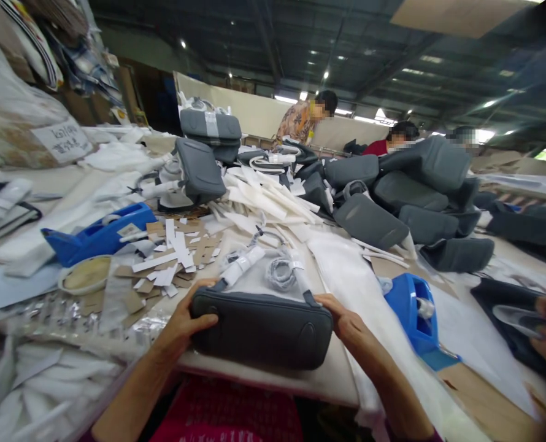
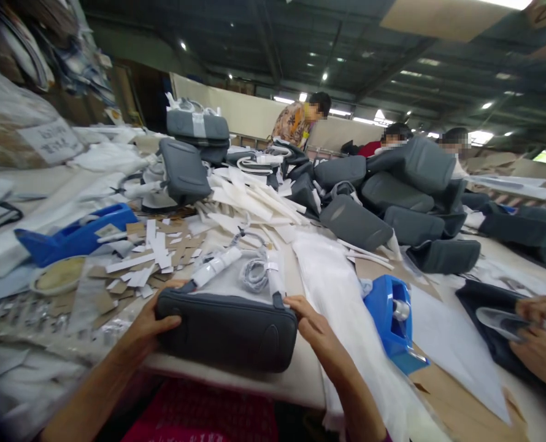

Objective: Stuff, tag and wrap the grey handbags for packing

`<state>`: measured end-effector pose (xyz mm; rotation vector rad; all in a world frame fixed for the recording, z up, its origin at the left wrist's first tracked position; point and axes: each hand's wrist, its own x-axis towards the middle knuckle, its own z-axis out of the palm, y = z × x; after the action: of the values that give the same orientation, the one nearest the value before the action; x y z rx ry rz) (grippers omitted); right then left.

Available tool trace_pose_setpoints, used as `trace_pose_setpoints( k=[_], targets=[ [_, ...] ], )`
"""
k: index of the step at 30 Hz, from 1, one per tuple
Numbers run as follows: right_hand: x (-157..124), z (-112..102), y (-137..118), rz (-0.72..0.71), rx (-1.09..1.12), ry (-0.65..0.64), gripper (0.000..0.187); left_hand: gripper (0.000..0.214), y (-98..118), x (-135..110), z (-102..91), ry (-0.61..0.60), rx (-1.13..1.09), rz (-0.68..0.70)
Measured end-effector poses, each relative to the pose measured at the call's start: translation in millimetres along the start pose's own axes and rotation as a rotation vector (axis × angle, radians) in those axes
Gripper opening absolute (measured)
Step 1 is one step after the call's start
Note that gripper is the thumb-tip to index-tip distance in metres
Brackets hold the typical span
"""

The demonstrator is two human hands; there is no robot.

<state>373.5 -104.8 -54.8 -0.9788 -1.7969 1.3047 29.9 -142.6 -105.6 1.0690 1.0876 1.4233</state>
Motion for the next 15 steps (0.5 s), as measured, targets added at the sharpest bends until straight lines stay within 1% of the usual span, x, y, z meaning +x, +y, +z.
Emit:
trace_pose_setpoints(
  k=[2, 4, 6, 9, 11, 15],
  targets=[
    [0, 8, -6, 0.054, -0.103, 0.049, 0.041, 0.054, 2, -1, 2.4, -0.009, -0.012, -0.015],
    [2, 20, -10, 0.140, -0.189, 0.163, 0.037, 0.052, 3, 0, 5.6, 0.018, -0.040, -0.049],
    [5, 30, -8, 0.221, -0.199, 0.251, 0.034, 0.049, 3, 1, 9.4, 0.058, -0.070, -0.115],
    [9, 39, 5, 0.292, -0.117, 0.327, 0.037, 0.050, 0, 5, 14.9, 0.158, -0.075, -0.206],
    [11, 41, 16, 0.301, -0.077, 0.373, 0.039, 0.049, -4, 9, 17.6, 0.227, -0.037, -0.229],
    [18, 43, 34, 0.306, -0.088, 0.456, 0.041, 0.045, -10, 17, 20.7, 0.273, 0.067, -0.235]
  ],
)
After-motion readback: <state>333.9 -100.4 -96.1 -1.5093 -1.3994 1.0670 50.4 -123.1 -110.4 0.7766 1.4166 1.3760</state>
